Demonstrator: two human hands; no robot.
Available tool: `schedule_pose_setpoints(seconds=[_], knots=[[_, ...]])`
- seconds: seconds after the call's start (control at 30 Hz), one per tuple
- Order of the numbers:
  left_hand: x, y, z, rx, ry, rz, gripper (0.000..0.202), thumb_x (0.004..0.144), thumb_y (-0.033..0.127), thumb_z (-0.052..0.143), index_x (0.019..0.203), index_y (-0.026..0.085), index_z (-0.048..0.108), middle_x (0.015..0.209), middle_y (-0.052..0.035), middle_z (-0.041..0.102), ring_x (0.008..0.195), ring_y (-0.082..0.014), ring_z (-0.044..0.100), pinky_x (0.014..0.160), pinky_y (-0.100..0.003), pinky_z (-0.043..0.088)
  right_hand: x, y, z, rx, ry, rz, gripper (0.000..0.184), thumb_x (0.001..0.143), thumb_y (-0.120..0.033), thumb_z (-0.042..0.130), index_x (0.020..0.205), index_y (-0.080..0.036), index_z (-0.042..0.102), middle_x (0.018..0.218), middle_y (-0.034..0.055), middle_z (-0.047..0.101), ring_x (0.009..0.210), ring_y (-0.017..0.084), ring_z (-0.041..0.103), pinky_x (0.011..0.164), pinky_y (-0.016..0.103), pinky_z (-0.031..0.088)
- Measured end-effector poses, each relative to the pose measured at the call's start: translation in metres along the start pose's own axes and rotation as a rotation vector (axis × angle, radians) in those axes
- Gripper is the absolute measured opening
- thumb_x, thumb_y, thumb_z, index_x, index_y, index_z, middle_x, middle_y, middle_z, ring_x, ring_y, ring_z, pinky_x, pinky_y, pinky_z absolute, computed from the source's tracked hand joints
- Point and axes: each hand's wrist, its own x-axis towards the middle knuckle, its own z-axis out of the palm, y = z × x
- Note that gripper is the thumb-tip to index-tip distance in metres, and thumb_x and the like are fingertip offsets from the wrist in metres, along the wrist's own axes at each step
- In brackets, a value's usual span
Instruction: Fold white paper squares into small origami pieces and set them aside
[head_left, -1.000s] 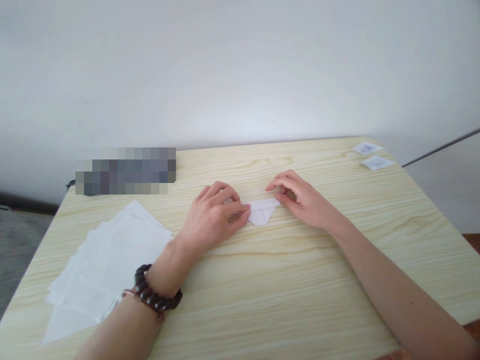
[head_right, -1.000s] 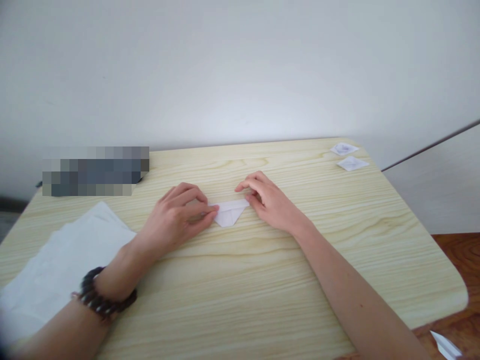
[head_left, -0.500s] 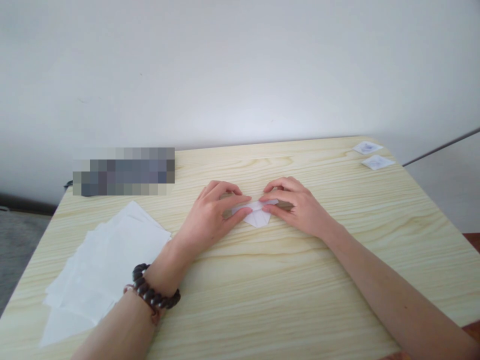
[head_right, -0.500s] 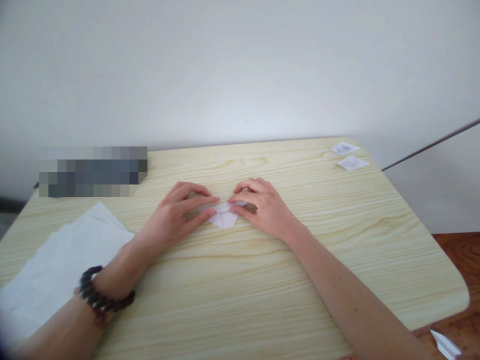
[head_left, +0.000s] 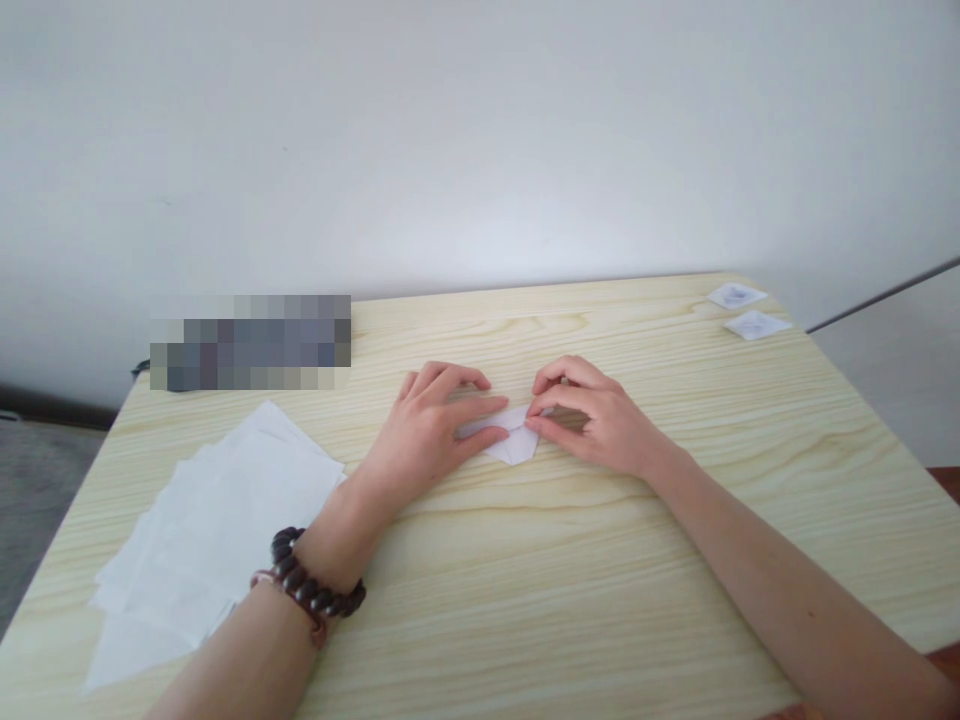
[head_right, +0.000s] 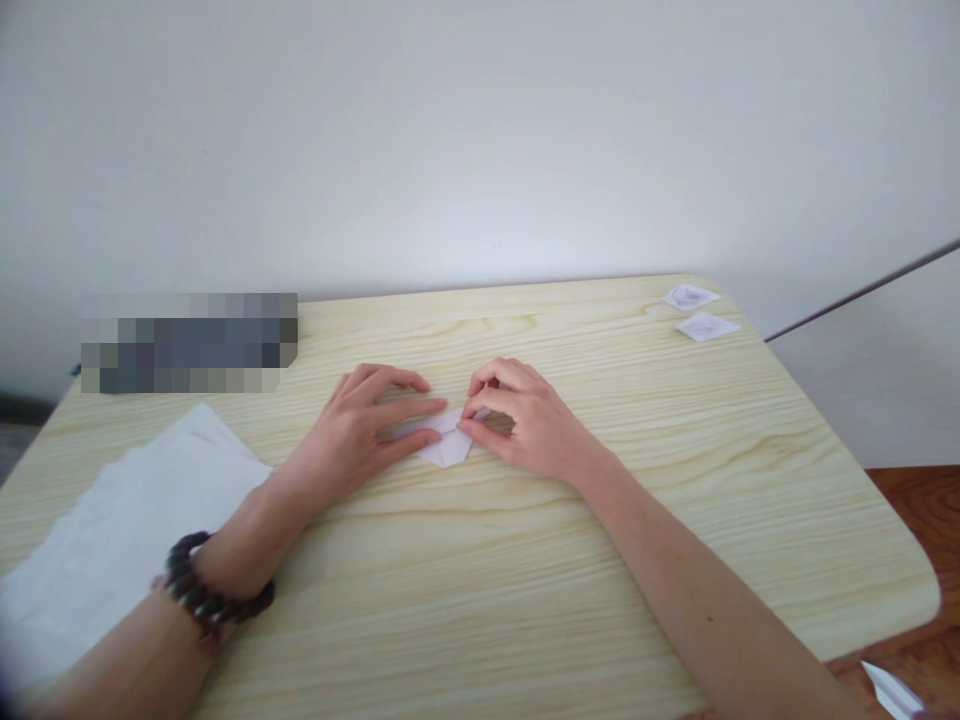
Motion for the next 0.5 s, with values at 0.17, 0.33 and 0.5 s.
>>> schedule_pose_setpoints(seconds=[0.17,0.33,0.5], knots=[[0.0004,-0.0002,0.0005,-0.01,0.005,0.007,0.022,0.086,0.036,0.065,0.105,0.027,0.072,0.111,-0.0069,0.064,0.104,-0.0237,0.053,0.089,-0.041,0.043,0.0,0.0024,0.0005,-0.013,-0.006,0.021,0.006,0.086,-0.026,0.064,0.089,-0.022,0.066,0.097,0.0057,0.062,0.095,0.02,0.058,0.087,0.037,0.047],[0.0009,0.0007,-0.002,-0.06,0.002,-0.014,0.024,0.094,0.032,0.053,0.107,0.025,0.071,0.111,-0.0069,0.065,0.106,-0.0224,0.053,0.091,-0.04,0.043,-0.0005,0.002,0.0021,-0.075,0.078,-0.06,0.012,0.092,-0.023,0.056,0.088,-0.021,0.067,0.094,0.0056,0.064,0.087,0.017,0.059,0.08,0.034,0.049],[0.0034,0.0025,-0.0067,-0.153,-0.014,-0.067,0.026,0.095,0.032,0.049,0.095,0.019,0.071,0.107,-0.0066,0.067,0.101,-0.0211,0.056,0.089,-0.038,0.043,-0.0032,0.0007,-0.0007,-0.204,0.261,-0.152,0.011,0.09,-0.02,0.059,0.09,-0.026,0.068,0.095,0.0041,0.066,0.083,0.017,0.058,0.073,0.034,0.049]])
